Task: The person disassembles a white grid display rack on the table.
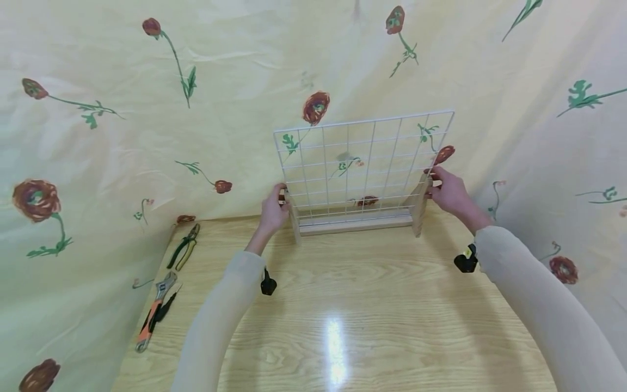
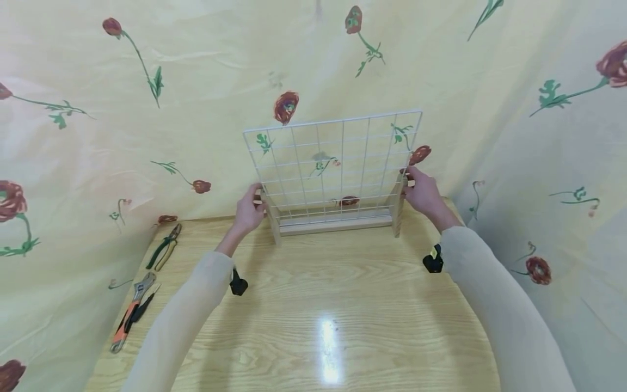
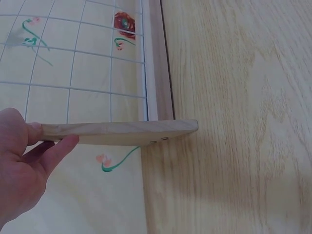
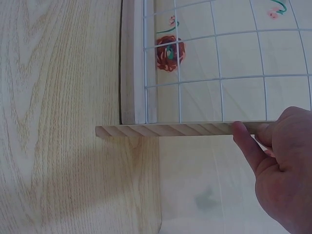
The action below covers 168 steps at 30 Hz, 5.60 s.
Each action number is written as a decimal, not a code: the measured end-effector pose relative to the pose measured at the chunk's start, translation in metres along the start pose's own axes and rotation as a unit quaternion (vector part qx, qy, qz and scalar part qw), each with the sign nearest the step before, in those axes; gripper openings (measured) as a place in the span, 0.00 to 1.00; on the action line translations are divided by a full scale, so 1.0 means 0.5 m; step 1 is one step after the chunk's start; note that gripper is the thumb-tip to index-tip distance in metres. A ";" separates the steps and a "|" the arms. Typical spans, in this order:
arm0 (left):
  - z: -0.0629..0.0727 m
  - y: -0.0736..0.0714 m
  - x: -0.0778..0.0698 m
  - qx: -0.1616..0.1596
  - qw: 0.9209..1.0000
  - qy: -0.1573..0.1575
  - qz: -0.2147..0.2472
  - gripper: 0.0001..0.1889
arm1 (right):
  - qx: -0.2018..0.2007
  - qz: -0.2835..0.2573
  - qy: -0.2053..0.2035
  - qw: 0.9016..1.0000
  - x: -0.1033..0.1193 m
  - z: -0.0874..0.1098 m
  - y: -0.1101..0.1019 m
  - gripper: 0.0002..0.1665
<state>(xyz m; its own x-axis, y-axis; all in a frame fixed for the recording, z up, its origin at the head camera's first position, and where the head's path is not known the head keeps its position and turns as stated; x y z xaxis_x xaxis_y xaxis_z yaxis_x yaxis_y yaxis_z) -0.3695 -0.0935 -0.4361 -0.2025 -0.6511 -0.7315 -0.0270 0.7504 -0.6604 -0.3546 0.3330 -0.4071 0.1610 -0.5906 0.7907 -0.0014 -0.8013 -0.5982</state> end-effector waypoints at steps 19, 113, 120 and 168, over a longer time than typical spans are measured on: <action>0.028 -0.003 0.004 0.004 1.000 0.011 0.011 0.28 | 0.010 0.018 -0.006 1.000 0.004 0.012 0.005 0.26; 0.199 -0.065 0.007 -0.053 0.998 0.037 0.008 0.25 | 0.046 -0.005 -0.065 0.997 0.051 0.055 0.058 0.23; 0.205 -0.067 0.010 -0.053 0.998 0.038 0.022 0.25 | 0.049 0.002 -0.070 0.996 0.052 0.057 0.062 0.23; 0.268 -0.107 0.028 -0.072 0.997 0.024 0.025 0.26 | 0.062 -0.020 -0.095 0.993 0.085 0.054 0.108 0.22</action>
<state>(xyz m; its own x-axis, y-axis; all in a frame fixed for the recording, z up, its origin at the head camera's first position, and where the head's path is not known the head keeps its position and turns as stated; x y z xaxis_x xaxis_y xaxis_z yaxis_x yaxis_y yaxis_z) -0.2398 -0.1579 -0.4339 -0.2542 -0.6080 -0.7521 -0.1542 0.7932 -0.5891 -0.3212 0.2674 -0.4094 0.3418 -0.5197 0.7830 0.1281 -0.7996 -0.5867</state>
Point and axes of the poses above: each hand's wrist, its own z-axis away from the middle knuckle, its own y-axis out of the palm, x = y × z, the point moved 6 cm from there along -z, towards the middle knuckle, and after that the axes turned 7 degrees about -z, right-handed, at the moved point
